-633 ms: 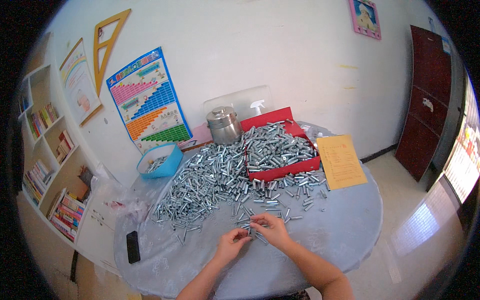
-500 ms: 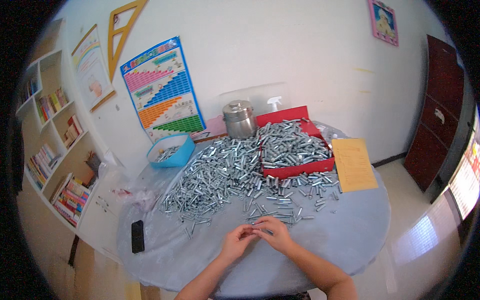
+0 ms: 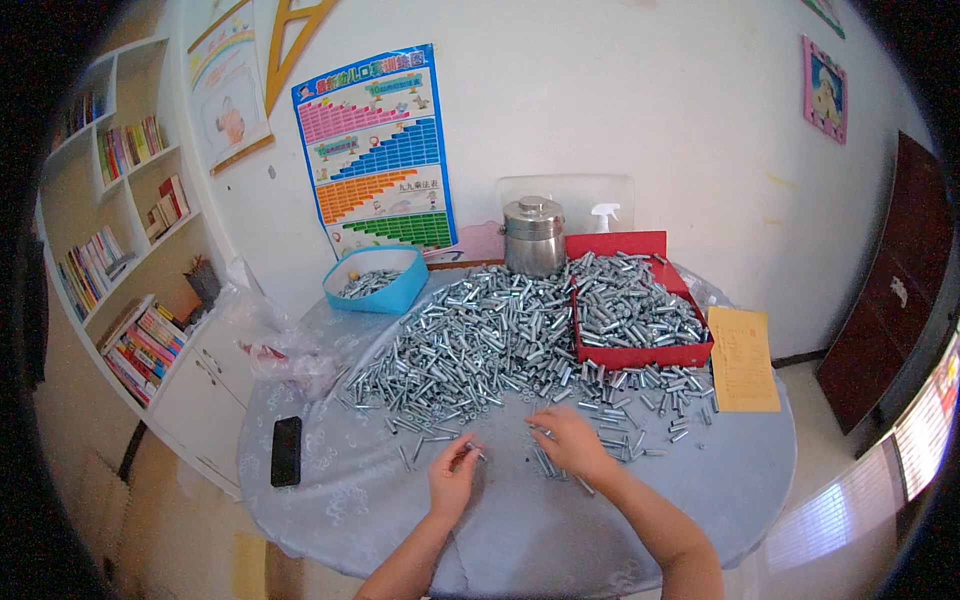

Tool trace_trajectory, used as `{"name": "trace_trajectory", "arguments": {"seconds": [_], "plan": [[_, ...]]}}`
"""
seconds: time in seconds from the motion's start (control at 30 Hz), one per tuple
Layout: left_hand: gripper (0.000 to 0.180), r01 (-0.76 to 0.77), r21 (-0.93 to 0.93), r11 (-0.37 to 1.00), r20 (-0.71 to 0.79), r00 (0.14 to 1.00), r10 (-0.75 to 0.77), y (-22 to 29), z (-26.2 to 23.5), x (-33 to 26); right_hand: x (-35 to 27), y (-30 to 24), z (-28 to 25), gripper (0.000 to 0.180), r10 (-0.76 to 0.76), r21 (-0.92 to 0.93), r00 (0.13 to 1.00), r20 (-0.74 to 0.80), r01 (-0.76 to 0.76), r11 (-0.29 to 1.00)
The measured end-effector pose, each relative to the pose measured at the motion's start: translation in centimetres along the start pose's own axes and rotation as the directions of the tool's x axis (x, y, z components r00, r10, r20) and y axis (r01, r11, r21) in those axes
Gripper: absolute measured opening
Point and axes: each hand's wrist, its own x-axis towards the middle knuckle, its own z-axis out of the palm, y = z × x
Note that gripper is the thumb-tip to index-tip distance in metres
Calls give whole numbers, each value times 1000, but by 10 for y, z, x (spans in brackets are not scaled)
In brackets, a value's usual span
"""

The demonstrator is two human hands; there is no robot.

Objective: The person sits at a table covered with a large pile of metal fasteners. They repeatedly pick up individual bolts and washers, thread the washers onto the bolts, and place the assembled units into a red box.

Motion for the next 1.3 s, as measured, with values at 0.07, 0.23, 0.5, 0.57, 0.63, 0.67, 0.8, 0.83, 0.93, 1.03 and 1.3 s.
{"name": "trace_trajectory", "arguments": {"seconds": [0.07,0.23,0.5,0.57,0.63,0.67,0.8,0.83,0.93,1.03,1.3], "plan": [[26,43,-64,997,-68,997,-47,-8,-3,4,25,25,20,21,-119,-143,992,38,123,982],[25,18,-112,994,-71,997,-26,0,-6,11,67,62,59,27,-130,-357,990,62,143,923],[24,18,-131,991,-146,989,-37,9,-15,13,67,43,52,27,-201,-423,960,194,267,866],[24,29,-134,991,-155,987,-50,8,-14,12,59,47,44,25,-180,-374,947,267,274,886],[24,30,-153,988,-151,987,-54,7,-12,13,61,56,44,23,-153,-328,960,236,226,917],[24,27,-167,986,-143,988,-51,7,-11,14,62,61,45,23,-136,-303,967,218,199,932],[25,23,-161,987,-126,991,-43,9,-10,15,74,65,56,21,-174,-323,973,149,214,922],[25,27,-160,987,-121,992,-46,8,-10,15,77,63,59,21,-193,-364,973,125,227,903],[24,45,-150,988,-113,992,-62,5,-11,14,80,61,62,22,-224,-451,966,126,257,855],[24,72,-124,990,-117,989,-86,8,-13,14,74,54,58,21,-217,-445,960,180,276,852],[24,84,-150,985,-122,987,-102,13,-10,13,38,52,36,14,-21,-126,979,202,48,991]]}}
